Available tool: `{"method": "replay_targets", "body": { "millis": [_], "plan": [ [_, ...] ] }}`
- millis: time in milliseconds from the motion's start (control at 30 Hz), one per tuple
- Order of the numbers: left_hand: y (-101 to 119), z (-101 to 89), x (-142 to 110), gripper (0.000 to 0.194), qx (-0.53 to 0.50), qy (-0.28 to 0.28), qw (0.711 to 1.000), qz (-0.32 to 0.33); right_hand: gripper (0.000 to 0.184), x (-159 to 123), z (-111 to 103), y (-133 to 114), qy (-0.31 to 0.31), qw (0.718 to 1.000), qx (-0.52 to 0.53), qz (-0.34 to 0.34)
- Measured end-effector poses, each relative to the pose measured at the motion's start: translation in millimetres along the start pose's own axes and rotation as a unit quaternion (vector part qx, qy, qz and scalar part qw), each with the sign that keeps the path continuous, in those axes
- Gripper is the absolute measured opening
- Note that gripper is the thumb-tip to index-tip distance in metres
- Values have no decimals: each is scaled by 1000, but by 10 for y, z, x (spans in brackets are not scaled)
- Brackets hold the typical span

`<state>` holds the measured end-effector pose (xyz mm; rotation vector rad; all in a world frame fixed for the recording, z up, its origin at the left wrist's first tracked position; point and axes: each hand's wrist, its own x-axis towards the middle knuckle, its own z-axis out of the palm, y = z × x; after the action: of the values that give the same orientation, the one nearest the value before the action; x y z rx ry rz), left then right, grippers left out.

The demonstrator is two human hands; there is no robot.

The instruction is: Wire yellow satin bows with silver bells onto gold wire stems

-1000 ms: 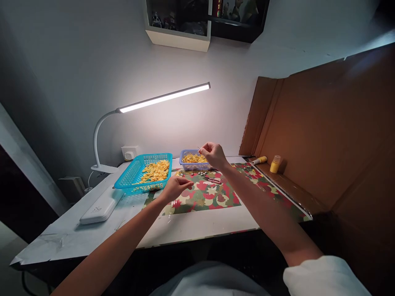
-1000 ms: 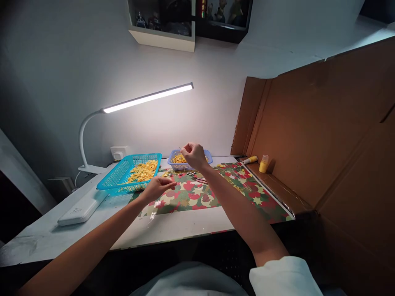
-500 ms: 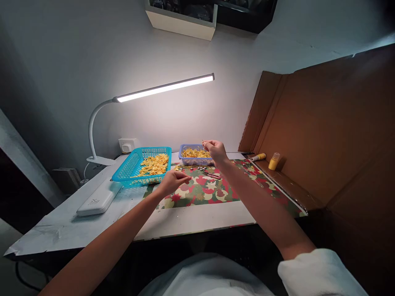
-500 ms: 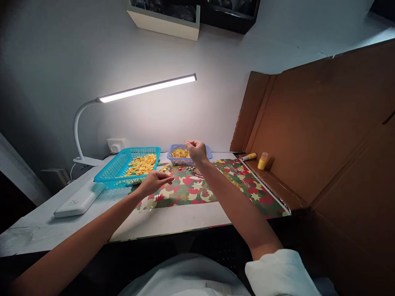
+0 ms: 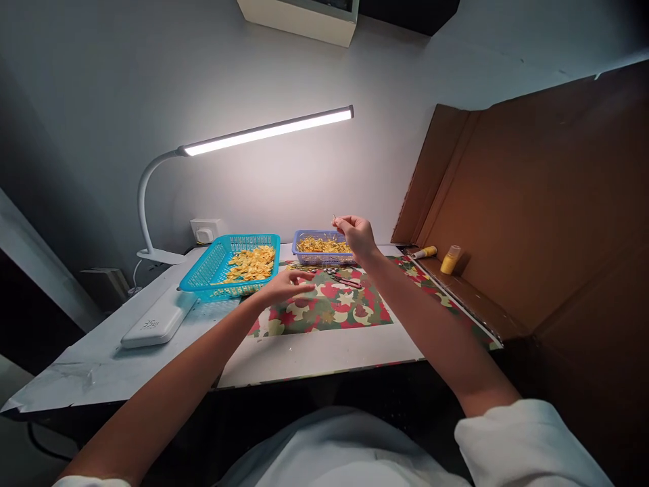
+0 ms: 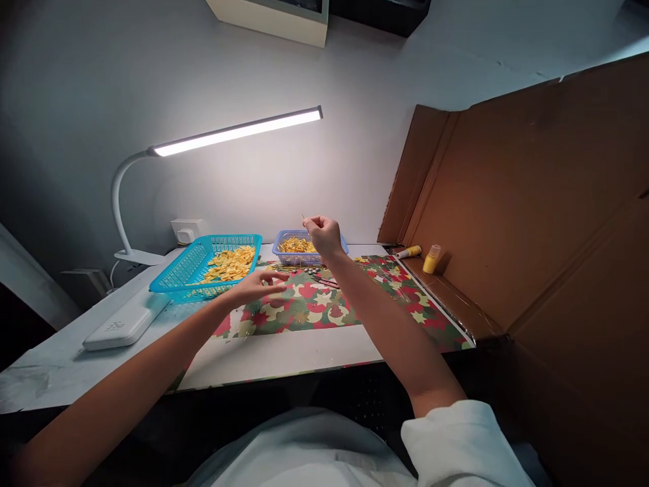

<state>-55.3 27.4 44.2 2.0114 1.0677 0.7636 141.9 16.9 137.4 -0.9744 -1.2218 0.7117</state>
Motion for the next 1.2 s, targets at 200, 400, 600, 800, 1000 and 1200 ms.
{"method": "replay_targets", "body": {
  "millis": [200,400,600,800,1000,1200],
  "plan": [
    [139,-115,258,33,-42,63,996,37,10,-12,20,-67,1,1000,5,-27],
    [327,44,464,31,-85,15,993,82,11,-42,37,-106,-3,999,11,-33],
    [406,183,526,29,-104,-1,990,91,10,-56,39,-105,1,999,27,-28],
    [259,240,529,30,-113,-8,990,79,12,-30,11,-117,-2,998,58,-27],
    [111,262,468,30,-118,-31,991,60,11,44,-54,-160,-5,995,97,-16],
    [41,302,398,33,-119,-41,991,41,16,66,-86,-212,-1,991,131,0]
  ]
}}
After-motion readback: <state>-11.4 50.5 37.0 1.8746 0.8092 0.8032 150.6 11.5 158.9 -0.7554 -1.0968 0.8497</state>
